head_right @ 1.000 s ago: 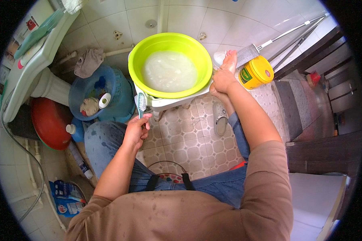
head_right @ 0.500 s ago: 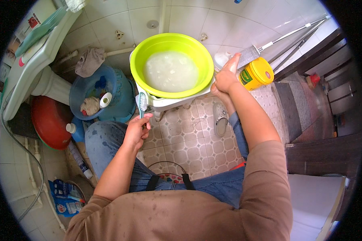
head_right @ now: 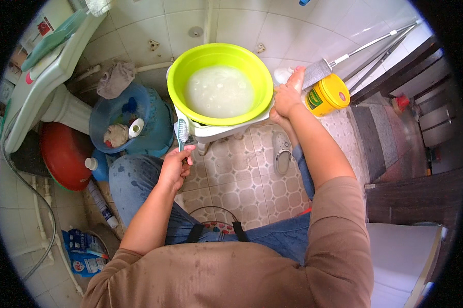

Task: The person scrubs a white clog-style shoe with a toothbrush in a green basin filled with soapy water. They clean the sole, upper, and interior of the shoe, occasionally dipping the brush into the water.

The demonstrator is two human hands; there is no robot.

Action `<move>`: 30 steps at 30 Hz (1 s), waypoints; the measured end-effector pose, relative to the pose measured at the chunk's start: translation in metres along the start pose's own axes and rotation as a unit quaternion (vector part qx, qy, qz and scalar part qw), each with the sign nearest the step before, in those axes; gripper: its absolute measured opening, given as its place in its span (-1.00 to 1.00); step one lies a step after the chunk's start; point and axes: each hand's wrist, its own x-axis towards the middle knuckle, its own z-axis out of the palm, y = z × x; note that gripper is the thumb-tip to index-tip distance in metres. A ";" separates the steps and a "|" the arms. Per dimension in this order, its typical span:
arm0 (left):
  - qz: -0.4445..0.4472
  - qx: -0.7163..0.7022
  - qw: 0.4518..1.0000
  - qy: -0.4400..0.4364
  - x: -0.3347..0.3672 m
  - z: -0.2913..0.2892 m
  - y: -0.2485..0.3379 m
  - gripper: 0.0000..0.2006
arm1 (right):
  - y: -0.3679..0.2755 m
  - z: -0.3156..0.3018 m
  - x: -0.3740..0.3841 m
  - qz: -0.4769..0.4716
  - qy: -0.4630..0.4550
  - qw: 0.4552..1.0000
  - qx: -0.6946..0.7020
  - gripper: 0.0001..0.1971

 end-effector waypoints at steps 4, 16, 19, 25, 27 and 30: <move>0.002 0.002 1.000 0.003 -0.002 0.000 0.001 -0.83 | -0.001 -0.001 0.003 0.007 -0.017 1.000 -0.018 -0.73; 0.003 0.002 1.000 0.003 0.000 -0.002 -0.001 -0.84 | -0.010 0.001 0.011 0.082 -0.050 0.995 -0.038 -0.71; 0.003 -0.001 1.000 0.003 0.000 -0.003 -0.001 -0.84 | -0.012 0.004 0.014 0.094 -0.043 0.994 -0.021 -0.69; 0.002 -0.003 1.000 -0.001 0.000 -0.003 -0.001 -0.84 | -0.020 -0.009 0.007 0.104 -0.050 0.993 -0.004 -0.68; 0.001 -0.002 1.000 -0.003 0.000 -0.002 -0.001 -0.84 | -0.015 -0.004 0.007 0.096 -0.027 0.995 0.016 -0.67; 0.000 -0.001 1.000 -0.005 -0.002 0.000 0.000 -0.84 | -0.010 -0.001 0.004 0.079 -0.069 0.994 0.009 -0.63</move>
